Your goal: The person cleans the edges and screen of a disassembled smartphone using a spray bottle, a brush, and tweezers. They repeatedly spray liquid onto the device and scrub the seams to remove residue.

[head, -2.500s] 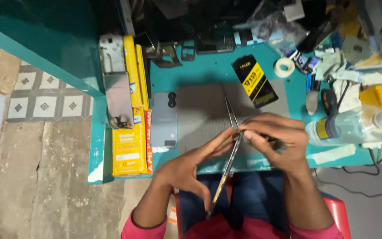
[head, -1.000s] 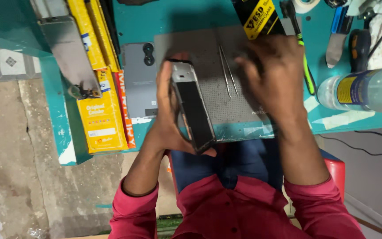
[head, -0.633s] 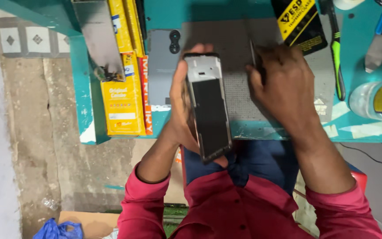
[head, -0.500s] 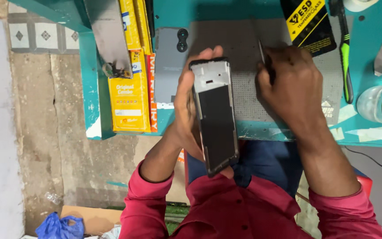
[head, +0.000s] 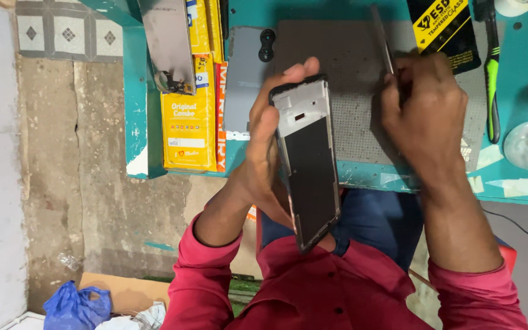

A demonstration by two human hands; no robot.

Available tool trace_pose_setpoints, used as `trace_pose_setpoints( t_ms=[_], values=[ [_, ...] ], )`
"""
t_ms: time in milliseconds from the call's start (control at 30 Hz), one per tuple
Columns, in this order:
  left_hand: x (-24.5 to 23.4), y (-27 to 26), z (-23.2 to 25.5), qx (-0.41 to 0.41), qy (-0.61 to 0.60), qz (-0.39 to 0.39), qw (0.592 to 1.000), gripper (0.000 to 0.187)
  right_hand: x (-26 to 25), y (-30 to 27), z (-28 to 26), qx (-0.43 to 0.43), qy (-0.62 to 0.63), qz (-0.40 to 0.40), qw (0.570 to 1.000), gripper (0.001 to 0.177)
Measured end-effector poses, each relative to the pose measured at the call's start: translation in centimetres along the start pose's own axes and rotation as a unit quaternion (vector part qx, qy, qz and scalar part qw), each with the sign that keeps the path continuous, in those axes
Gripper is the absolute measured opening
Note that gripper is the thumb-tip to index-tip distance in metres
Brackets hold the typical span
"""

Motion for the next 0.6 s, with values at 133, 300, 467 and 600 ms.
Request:
trace_pose_setpoints(
  t_ms=[133, 300, 467, 600],
  values=[
    [0.0, 0.0, 0.0, 0.018, -0.006, 0.007, 1.000, 0.151, -0.5, 0.0, -0.4, -0.020, 0.049, 0.016, 0.998, 0.010],
    [0.1, 0.2, 0.3, 0.019, 0.012, -0.011, 1.000, 0.151, -0.9, -0.2, -0.1, -0.035, 0.080, 0.048, 0.995, 0.006],
    [0.0, 0.5, 0.7, 0.025, 0.037, -0.031, 0.999, 0.154, -0.3, -0.2, 1.8, 0.009, 0.145, 0.042, 0.988, 0.007],
    [0.2, 0.5, 0.7, 0.022, 0.042, -0.038, 0.998, 0.155, -0.5, -0.6, 1.2, -0.011, -0.076, 0.030, 0.997, 0.029]
  ],
)
Point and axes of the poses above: each hand's wrist, its own y-axis towards the middle knuckle, its own x-axis out of the palm, z = x × y, the point moved 9 cm from there along y, towards the middle knuckle, and after that the axes turned 4 degrees about x, right-handed, at the moved point
